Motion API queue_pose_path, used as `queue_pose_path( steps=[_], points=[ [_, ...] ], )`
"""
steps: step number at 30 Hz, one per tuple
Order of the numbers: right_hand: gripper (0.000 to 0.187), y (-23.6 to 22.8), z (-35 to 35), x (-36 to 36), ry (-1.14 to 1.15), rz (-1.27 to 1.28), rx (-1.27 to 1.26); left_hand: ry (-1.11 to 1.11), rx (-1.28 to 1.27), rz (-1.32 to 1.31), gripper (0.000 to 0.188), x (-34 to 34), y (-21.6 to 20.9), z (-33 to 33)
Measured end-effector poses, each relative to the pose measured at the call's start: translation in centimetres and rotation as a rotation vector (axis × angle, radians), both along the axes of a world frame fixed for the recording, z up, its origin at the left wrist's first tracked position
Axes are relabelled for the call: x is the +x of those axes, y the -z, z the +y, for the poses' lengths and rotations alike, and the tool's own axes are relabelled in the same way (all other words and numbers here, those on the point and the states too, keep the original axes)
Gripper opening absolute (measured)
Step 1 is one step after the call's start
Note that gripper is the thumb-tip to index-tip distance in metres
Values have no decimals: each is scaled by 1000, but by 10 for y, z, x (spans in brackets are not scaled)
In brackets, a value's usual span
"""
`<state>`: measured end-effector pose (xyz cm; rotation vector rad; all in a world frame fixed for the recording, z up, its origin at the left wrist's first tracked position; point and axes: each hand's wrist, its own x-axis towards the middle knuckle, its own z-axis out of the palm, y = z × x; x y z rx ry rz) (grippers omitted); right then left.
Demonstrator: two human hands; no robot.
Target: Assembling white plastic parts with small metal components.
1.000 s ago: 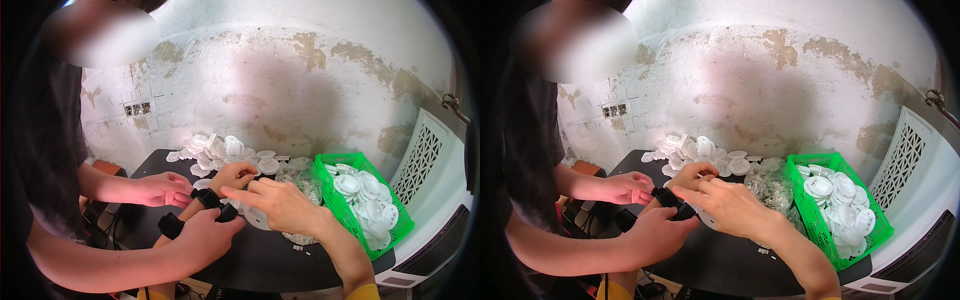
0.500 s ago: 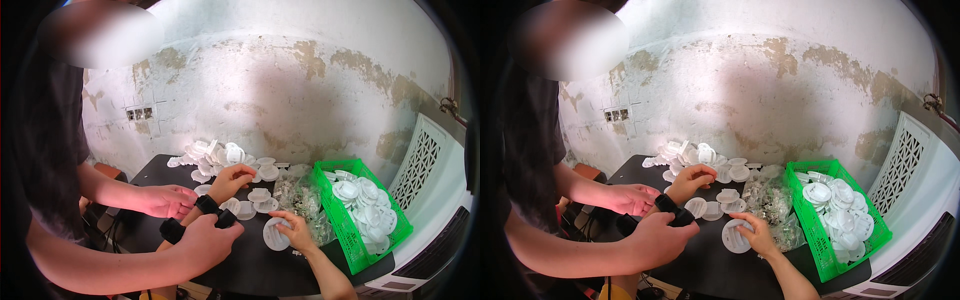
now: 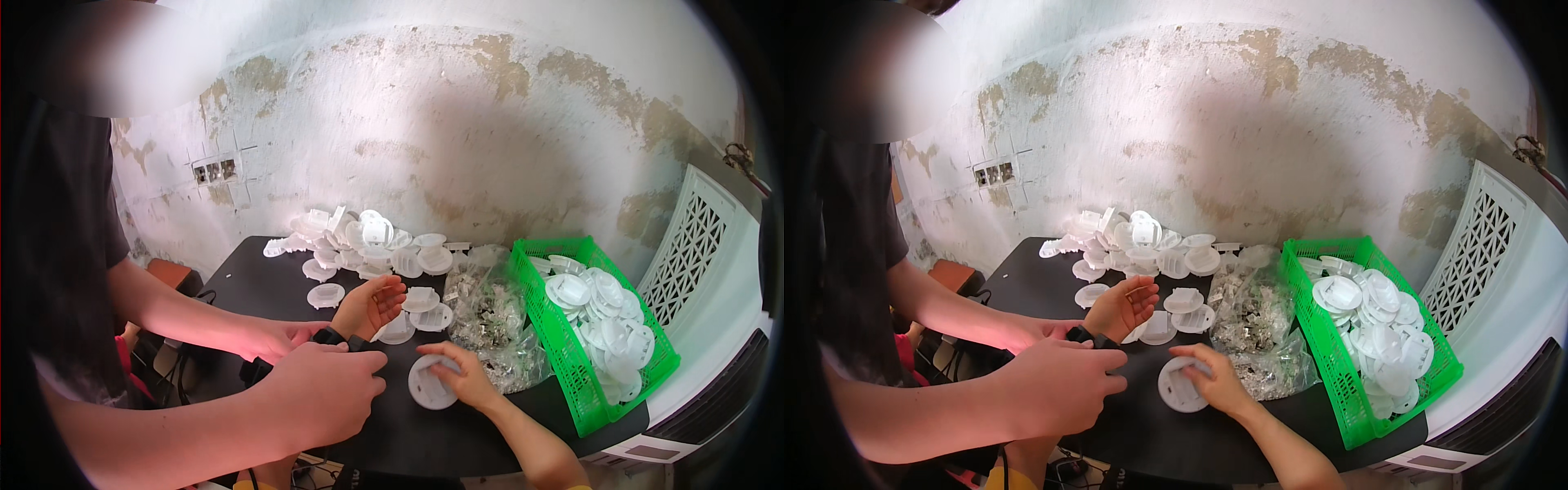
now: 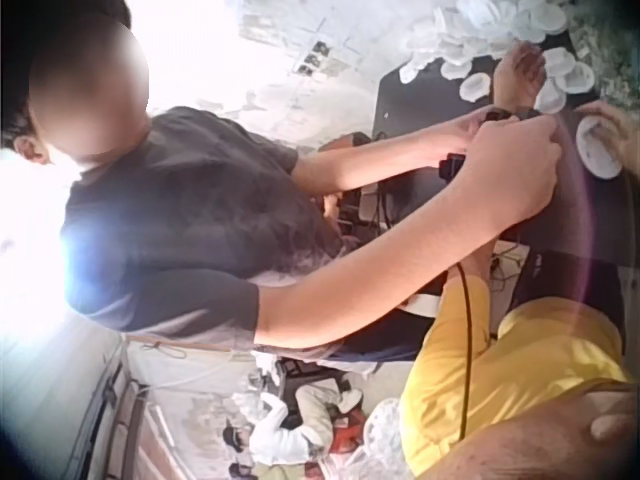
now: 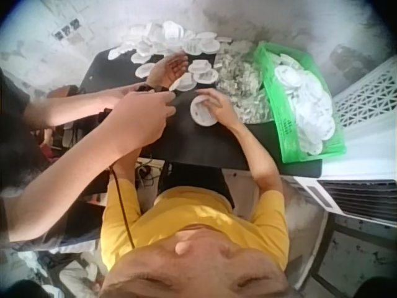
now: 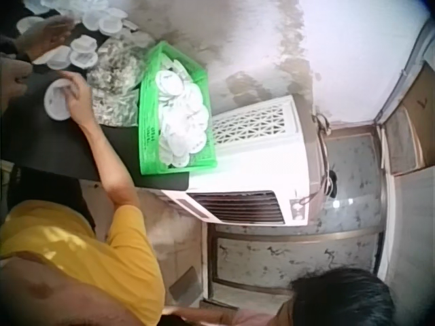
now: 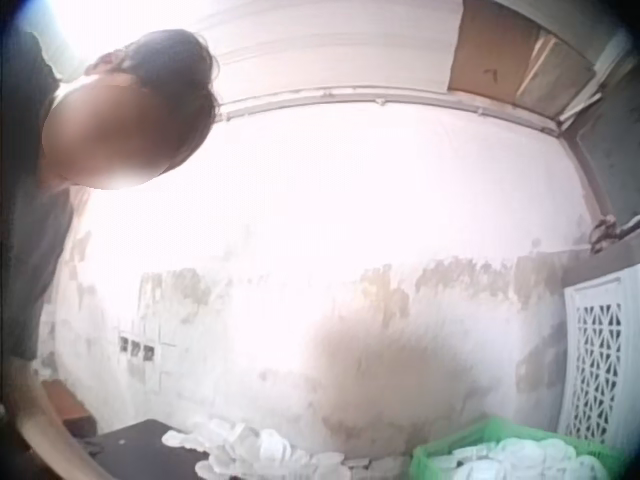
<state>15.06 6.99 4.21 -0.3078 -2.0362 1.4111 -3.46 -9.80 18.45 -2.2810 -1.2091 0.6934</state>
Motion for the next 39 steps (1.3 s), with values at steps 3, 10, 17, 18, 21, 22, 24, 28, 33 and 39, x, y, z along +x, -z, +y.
queue_pose_path(
  steps=[3, 10, 17, 18, 21, 22, 24, 28, 33, 39],
  points=[
    [34, 9, 8, -1, 223, 9, 167, -9, 62, 60, 14, -1, 15, -7],
    [35, 7, 2, 0, 305, -50, 343, 123, 120, 726, 20, 15, 10, -9],
    [35, 11, 6, 2, 277, -15, 348, 352, 459, 1175, 14, -10, 40, 3],
    [34, 12, 7, 2, 275, -13, 321, 441, 601, 1283, 13, -16, 42, 8],
    [34, 13, 8, 6, 289, -18, 335, 721, 1047, 1572, 13, -34, 56, 25],
    [34, 9, 3, 3, 269, -6, 334, 806, 1175, 1680, 14, -38, 56, 19],
    [33, 8, 1, 0, 280, 8, 309, 1000, 1462, 1849, 17, -47, 71, 16],
    [31, 7, 4, 0, 410, 65, 385, 1123, 1598, 2268, 15, -55, 97, 48],
    [28, -2, -1, -2, 378, 150, 519, 1058, 1245, 3263, 11, -46, 101, 76],
    [28, 10, 0, 0, 326, 76, 231, 597, 140, 4345, 20, -30, 108, 110]
  ],
)
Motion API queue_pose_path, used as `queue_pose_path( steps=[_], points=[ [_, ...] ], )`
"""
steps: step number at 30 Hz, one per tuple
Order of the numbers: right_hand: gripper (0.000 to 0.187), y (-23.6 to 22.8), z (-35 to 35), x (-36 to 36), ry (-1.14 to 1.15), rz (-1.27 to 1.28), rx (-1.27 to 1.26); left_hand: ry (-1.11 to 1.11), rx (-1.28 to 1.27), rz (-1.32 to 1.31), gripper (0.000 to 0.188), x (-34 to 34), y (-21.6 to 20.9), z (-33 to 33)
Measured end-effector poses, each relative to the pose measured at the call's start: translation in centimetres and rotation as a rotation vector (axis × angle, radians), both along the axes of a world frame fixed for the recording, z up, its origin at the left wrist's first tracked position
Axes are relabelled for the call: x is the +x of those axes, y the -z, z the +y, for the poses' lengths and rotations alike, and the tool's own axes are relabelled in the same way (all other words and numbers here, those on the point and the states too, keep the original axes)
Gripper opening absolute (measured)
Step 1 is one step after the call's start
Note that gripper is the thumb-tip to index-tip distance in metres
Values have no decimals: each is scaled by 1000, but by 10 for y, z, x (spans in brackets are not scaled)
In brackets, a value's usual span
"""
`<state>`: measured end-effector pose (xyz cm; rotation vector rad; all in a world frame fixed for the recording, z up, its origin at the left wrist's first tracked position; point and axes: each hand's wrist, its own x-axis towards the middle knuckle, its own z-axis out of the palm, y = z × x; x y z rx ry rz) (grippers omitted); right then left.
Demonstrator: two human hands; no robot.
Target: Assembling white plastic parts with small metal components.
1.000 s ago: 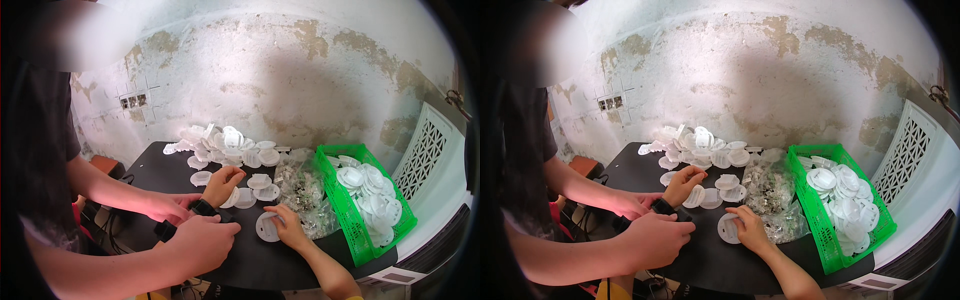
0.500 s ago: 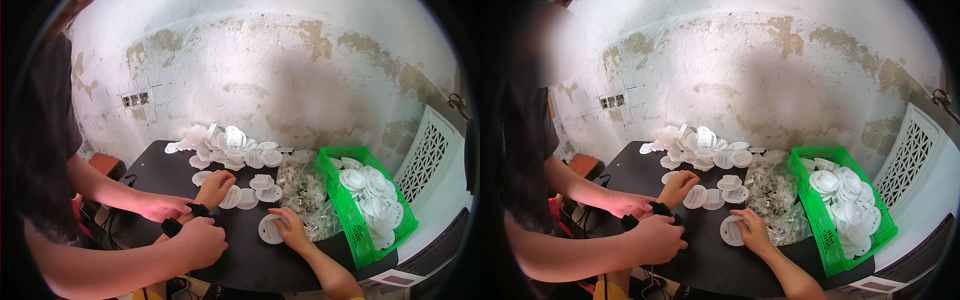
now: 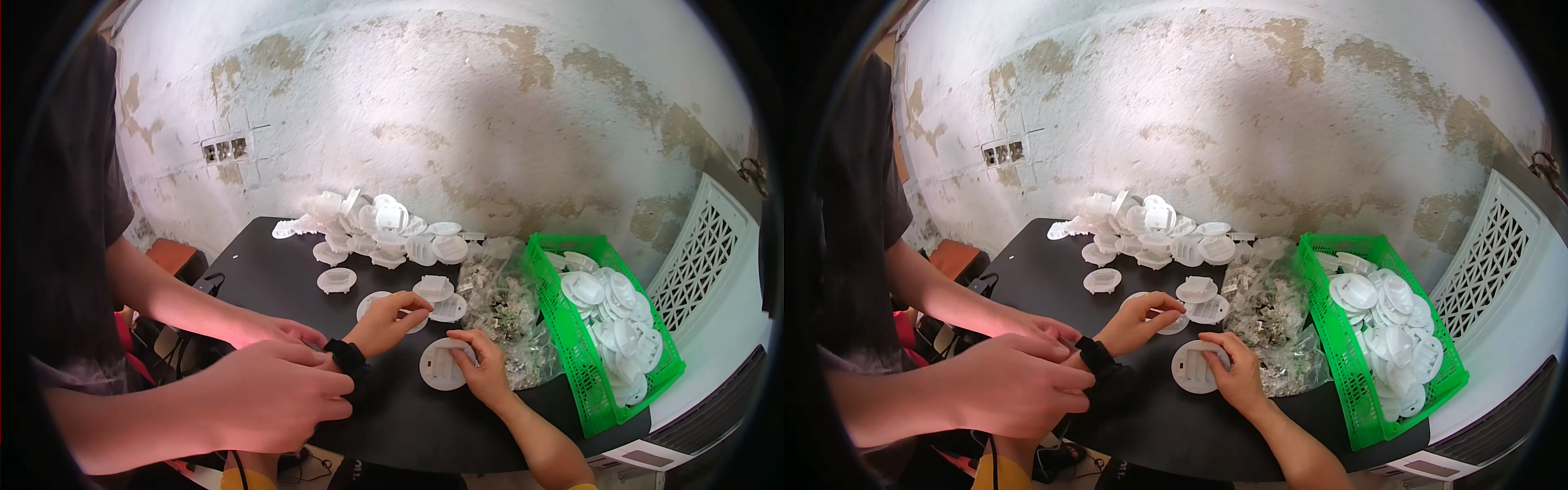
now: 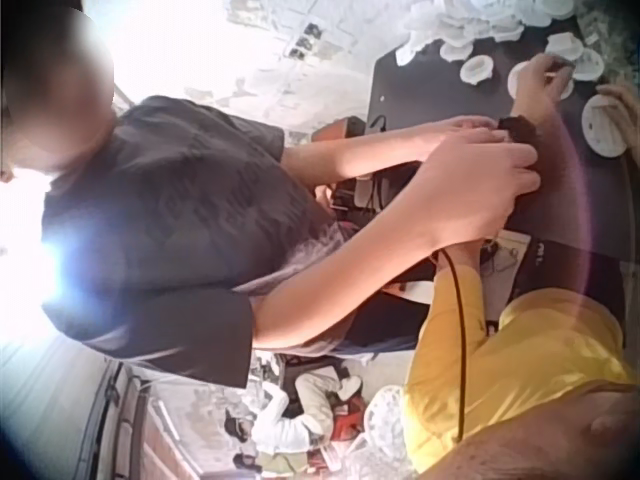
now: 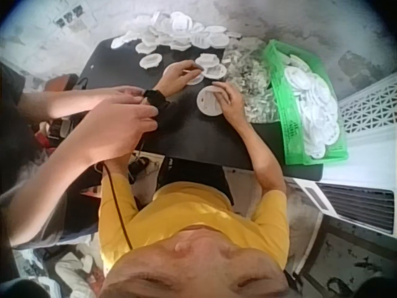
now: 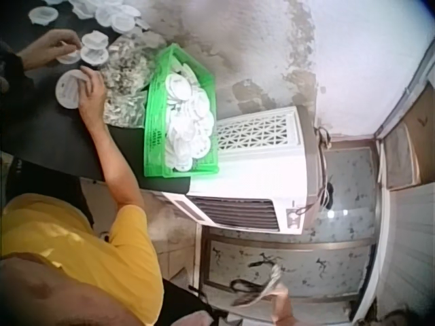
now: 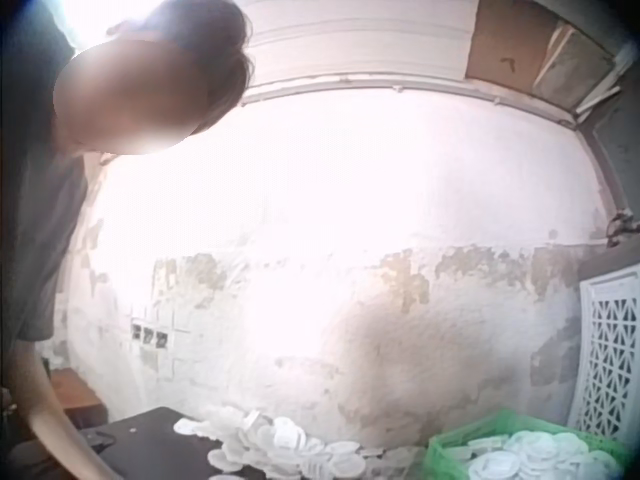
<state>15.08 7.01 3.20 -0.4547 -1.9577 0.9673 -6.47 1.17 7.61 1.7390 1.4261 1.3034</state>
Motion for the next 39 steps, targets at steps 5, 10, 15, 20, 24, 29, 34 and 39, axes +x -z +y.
queue_pose_path(
  steps=[5, 10, 15, 20, 24, 29, 34, 39],
  points=[
    [27, -3, -1, 4, -38, -29, -20, 71, -11, -213, 21, 4, -2, 14],
    [38, -6, -17, 0, -344, -61, -126, 17, -138, -644, 19, 8, -9, 14],
    [29, -5, -39, -7, -483, -163, -246, -18, -163, -727, 18, 14, -1, 17],
    [23, 0, -15, 2, -184, -229, -33, -298, 232, 329, 12, 22, 17, 10],
    [22, 7, 1, 1, -9, -193, -122, -398, 277, 444, 10, 16, 37, 2],
    [22, 9, 2, 0, -31, -203, -65, -398, 376, 548, 7, 13, 39, 6],
    [21, 15, 2, 1, -59, -190, -112, -167, 69, -246, 10, 15, 23, 5],
    [21, 16, 3, 2, -105, -165, -193, -77, -191, -838, 17, 7, 31, 9]
  ],
)
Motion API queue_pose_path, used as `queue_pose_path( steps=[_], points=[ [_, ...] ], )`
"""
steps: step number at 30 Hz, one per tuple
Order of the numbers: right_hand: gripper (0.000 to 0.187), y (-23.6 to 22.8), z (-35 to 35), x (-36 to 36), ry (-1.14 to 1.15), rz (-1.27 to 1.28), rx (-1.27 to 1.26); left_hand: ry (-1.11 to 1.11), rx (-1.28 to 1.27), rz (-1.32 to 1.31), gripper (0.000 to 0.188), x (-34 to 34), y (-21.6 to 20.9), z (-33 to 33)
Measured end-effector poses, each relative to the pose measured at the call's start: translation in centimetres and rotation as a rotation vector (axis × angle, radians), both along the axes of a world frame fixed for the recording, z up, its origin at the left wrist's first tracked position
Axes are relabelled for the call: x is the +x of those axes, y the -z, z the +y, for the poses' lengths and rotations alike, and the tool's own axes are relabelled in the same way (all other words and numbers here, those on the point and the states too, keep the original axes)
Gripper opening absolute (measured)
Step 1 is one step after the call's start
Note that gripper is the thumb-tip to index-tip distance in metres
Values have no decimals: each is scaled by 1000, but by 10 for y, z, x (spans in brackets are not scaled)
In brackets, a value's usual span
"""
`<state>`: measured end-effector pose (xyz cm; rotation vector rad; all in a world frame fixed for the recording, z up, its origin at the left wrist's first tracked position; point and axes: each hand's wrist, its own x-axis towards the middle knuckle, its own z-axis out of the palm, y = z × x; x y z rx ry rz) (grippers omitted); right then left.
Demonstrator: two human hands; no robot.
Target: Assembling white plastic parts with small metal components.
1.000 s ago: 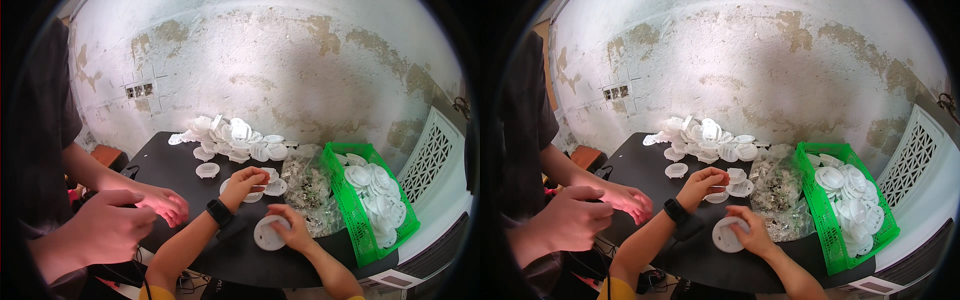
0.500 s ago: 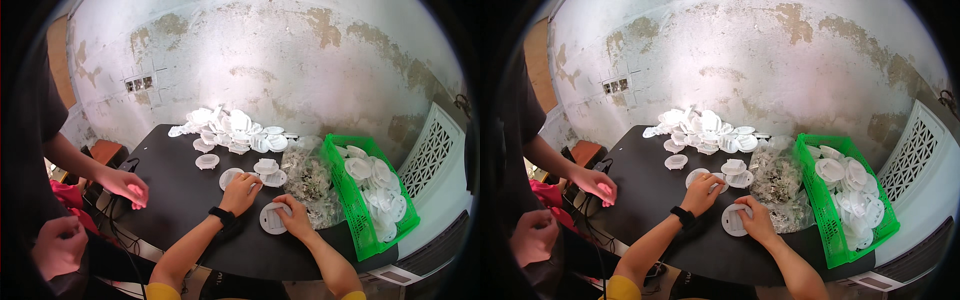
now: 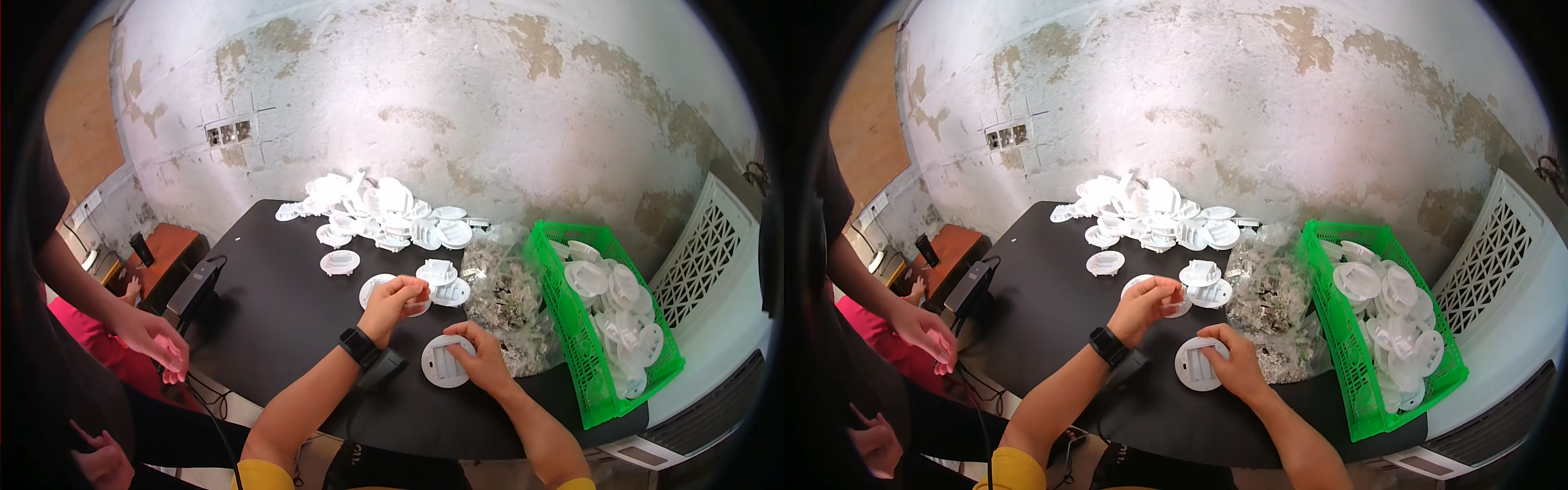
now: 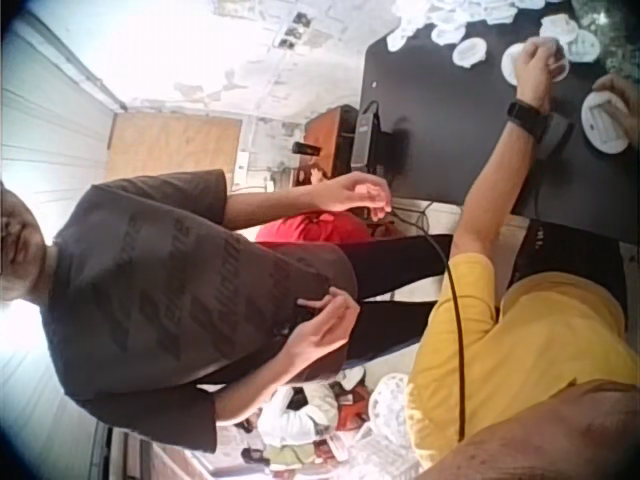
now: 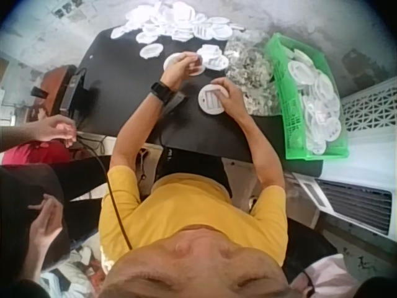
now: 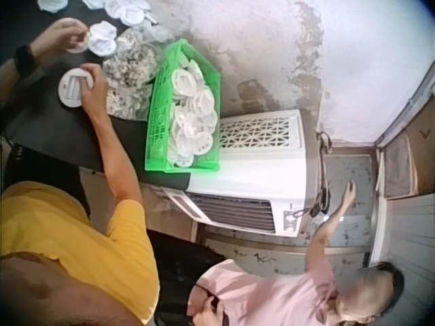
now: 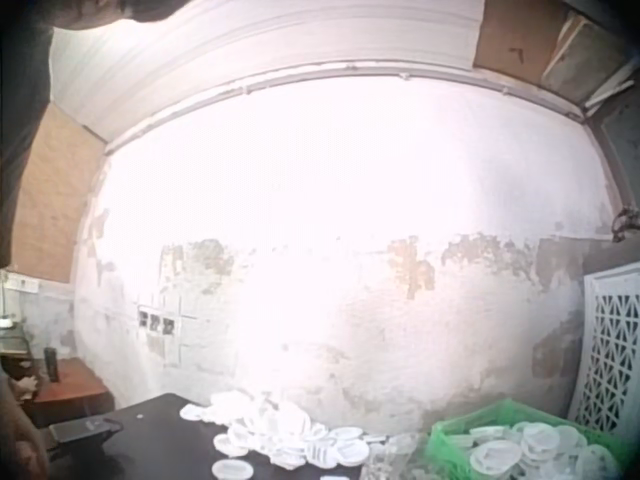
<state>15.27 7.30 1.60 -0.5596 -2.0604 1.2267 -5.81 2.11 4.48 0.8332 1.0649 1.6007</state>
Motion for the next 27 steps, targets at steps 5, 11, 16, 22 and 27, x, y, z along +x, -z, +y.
queue_pose_path(
  steps=[5, 11, 16, 22, 27],
  points=[
    [22, 2, 1, 0, -15, 2, 3, 4, -94, 3, 17, -6, 32, 1],
    [46, -46, -13, 3, -95, -36, 302, -20, -40, 222, 16, -3, 37, 9],
    [77, -126, -73, -21, -457, -649, 647, -183, 20, 871, 14, 23, 15, 1],
    [71, -139, -86, -48, -549, -824, 819, -248, 103, 1255, 12, 37, -7, 2],
    [60, -149, -73, -32, -455, -709, 582, -112, 69, 811, 14, 28, -15, -2]
  ],
)
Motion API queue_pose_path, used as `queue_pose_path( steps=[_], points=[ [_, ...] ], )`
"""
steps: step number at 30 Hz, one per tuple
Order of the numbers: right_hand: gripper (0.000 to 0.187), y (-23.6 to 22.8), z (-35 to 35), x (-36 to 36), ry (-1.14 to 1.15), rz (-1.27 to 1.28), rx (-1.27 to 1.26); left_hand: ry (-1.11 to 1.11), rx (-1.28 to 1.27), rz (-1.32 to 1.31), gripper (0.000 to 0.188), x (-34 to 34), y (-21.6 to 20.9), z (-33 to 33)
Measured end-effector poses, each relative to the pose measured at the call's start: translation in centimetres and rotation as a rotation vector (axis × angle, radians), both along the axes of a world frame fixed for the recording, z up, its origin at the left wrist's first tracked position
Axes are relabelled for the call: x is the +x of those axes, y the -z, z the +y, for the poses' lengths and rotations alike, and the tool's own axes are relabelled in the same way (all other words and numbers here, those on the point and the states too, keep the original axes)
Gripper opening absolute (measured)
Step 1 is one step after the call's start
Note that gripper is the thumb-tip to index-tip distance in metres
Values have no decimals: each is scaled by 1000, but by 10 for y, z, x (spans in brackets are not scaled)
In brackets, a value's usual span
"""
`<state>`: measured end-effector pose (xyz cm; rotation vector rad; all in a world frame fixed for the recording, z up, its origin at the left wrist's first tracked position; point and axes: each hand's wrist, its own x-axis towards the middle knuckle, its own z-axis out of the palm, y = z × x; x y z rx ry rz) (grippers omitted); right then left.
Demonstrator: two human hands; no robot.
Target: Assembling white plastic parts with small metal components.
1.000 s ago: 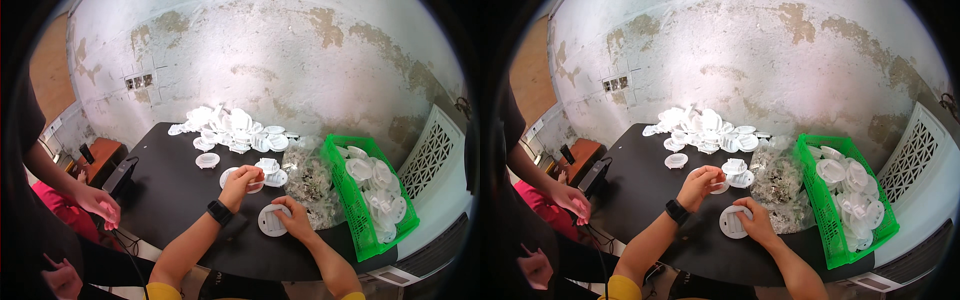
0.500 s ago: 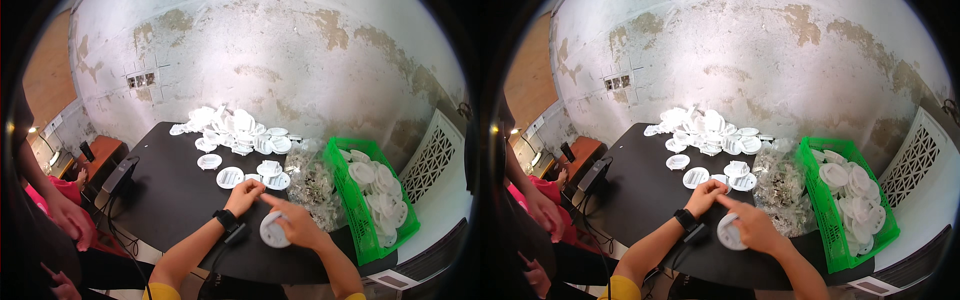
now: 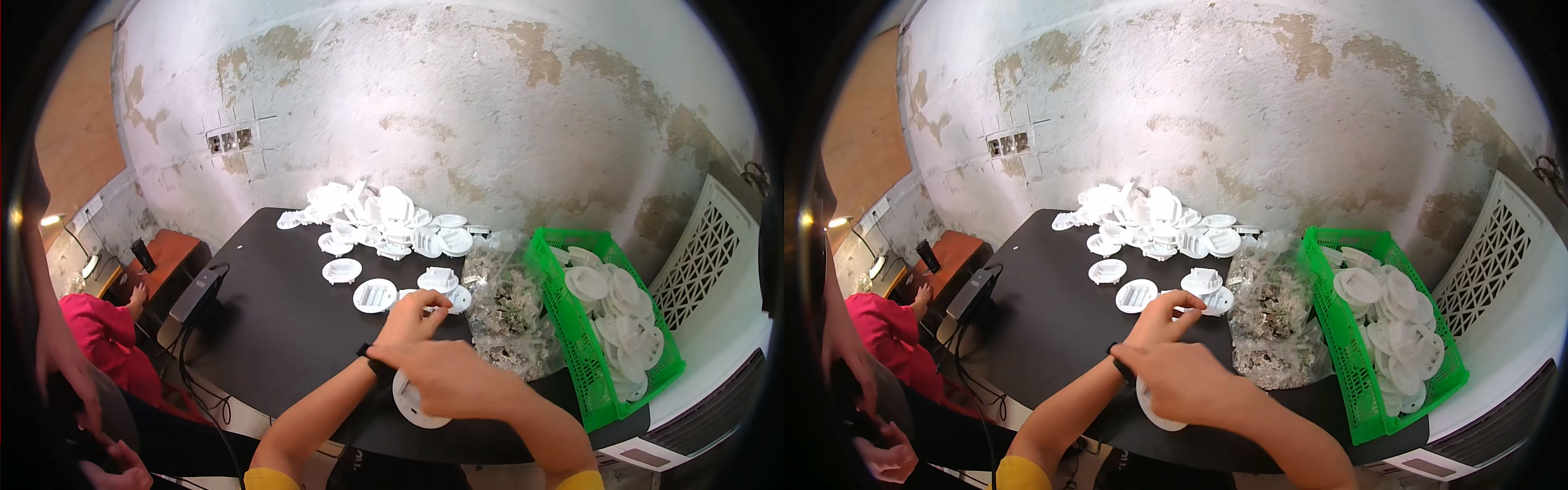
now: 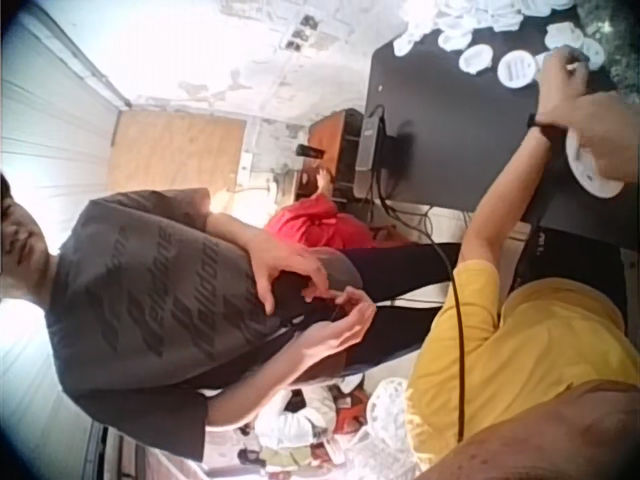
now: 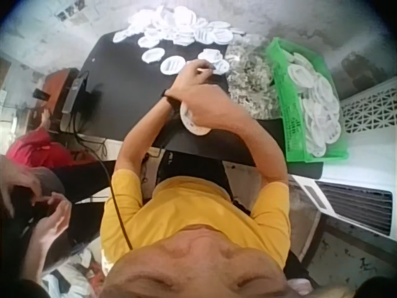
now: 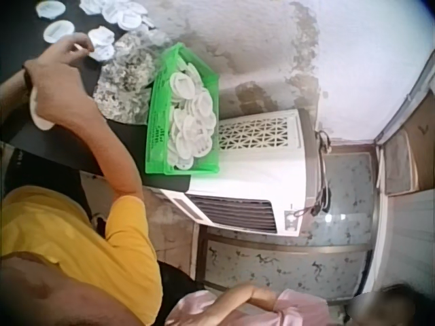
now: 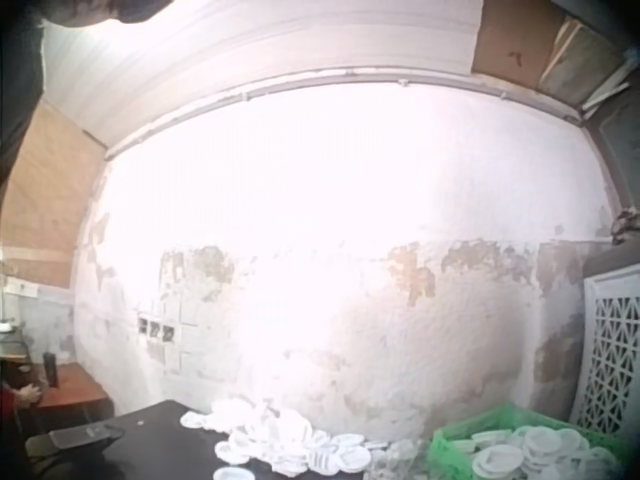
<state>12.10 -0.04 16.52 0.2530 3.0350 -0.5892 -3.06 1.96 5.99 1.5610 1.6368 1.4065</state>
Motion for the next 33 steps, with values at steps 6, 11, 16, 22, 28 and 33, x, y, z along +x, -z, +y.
queue_pose_path(
  steps=[6, 11, 16, 22, 28, 33],
  points=[
    [41, 56, 66, 42, 243, 595, -792, 178, -127, -1238, 18, -36, 7, 2],
    [31, 119, 87, 46, 484, 714, -1027, 215, -139, -1296, 19, -30, 21, 0],
    [28, 141, 85, 29, 552, 855, -908, 304, -242, -944, 26, -11, 21, -12],
    [28, 138, 80, 28, 571, 994, -816, 420, -243, -620, 32, -3, 12, -19],
    [26, 118, 62, 32, 494, 1110, -790, 499, -85, -625, 34, 8, -12, -32],
    [25, 122, 64, 31, 473, 1094, -767, 489, -137, -584, 35, 3, 0, -25]
  ],
)
